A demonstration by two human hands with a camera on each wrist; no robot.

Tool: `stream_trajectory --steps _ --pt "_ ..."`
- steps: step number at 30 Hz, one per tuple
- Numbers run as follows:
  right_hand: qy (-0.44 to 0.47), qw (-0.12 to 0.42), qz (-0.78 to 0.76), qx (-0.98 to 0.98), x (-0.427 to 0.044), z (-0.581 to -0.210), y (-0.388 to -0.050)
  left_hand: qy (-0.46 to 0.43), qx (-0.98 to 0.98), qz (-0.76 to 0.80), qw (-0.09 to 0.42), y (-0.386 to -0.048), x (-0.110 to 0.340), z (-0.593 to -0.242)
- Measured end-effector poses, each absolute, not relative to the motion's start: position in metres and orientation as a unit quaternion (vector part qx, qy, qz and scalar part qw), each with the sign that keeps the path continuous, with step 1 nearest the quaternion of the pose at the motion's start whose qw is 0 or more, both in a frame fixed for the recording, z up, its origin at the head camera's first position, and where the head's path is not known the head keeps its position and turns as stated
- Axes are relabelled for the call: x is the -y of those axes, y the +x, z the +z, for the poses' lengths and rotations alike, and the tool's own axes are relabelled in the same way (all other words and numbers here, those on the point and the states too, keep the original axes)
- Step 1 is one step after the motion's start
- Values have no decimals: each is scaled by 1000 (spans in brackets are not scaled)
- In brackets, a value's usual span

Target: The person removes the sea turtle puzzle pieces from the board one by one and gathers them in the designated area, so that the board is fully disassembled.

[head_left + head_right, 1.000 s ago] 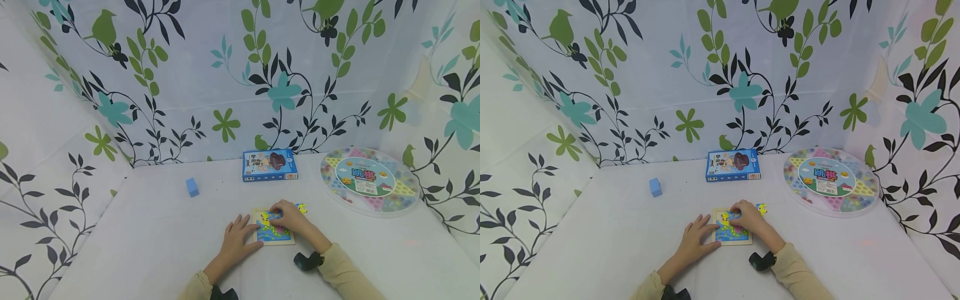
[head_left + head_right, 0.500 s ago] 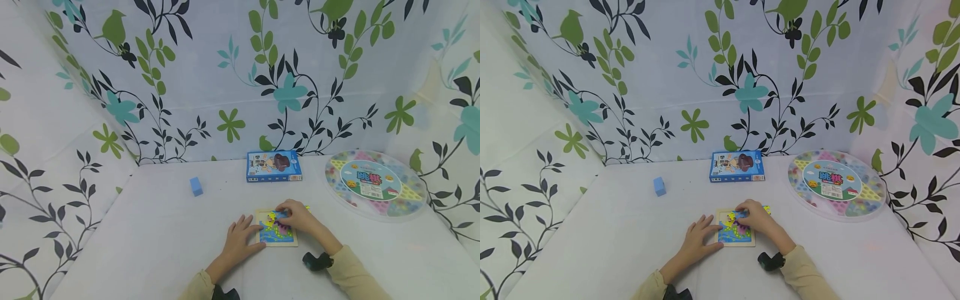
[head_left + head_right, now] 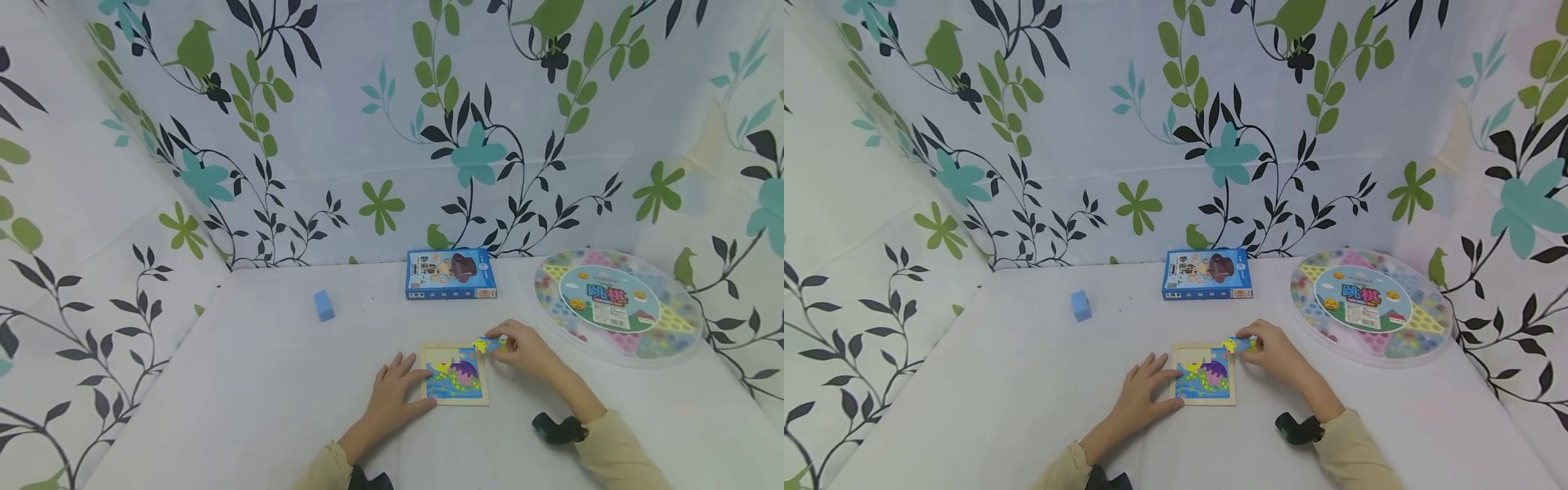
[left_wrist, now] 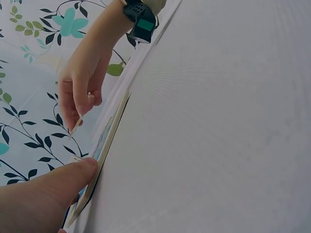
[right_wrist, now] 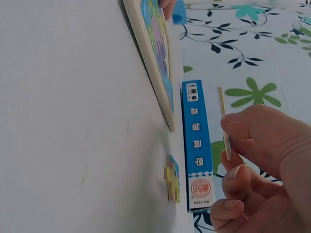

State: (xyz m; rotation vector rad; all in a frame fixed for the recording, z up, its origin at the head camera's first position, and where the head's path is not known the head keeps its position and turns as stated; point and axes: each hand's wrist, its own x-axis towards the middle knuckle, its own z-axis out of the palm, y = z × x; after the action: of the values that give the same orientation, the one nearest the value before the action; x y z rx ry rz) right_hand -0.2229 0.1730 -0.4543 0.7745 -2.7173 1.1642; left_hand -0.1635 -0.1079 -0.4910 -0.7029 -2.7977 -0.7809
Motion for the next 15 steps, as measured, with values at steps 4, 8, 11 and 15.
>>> stream_trajectory --steps 4,8,11,15 --pt "242 57 367 896 -187 -456 -224 -234 933 -259 83 -162 107 -491" --pt "238 69 356 901 -199 -457 -225 -233 934 -258 87 -162 107 -491" --pt "235 76 352 903 -207 -458 -224 -231 934 -259 81 -161 107 -492" --pt "229 76 354 904 -216 -460 -223 -232 934 -260 76 -162 108 -492"
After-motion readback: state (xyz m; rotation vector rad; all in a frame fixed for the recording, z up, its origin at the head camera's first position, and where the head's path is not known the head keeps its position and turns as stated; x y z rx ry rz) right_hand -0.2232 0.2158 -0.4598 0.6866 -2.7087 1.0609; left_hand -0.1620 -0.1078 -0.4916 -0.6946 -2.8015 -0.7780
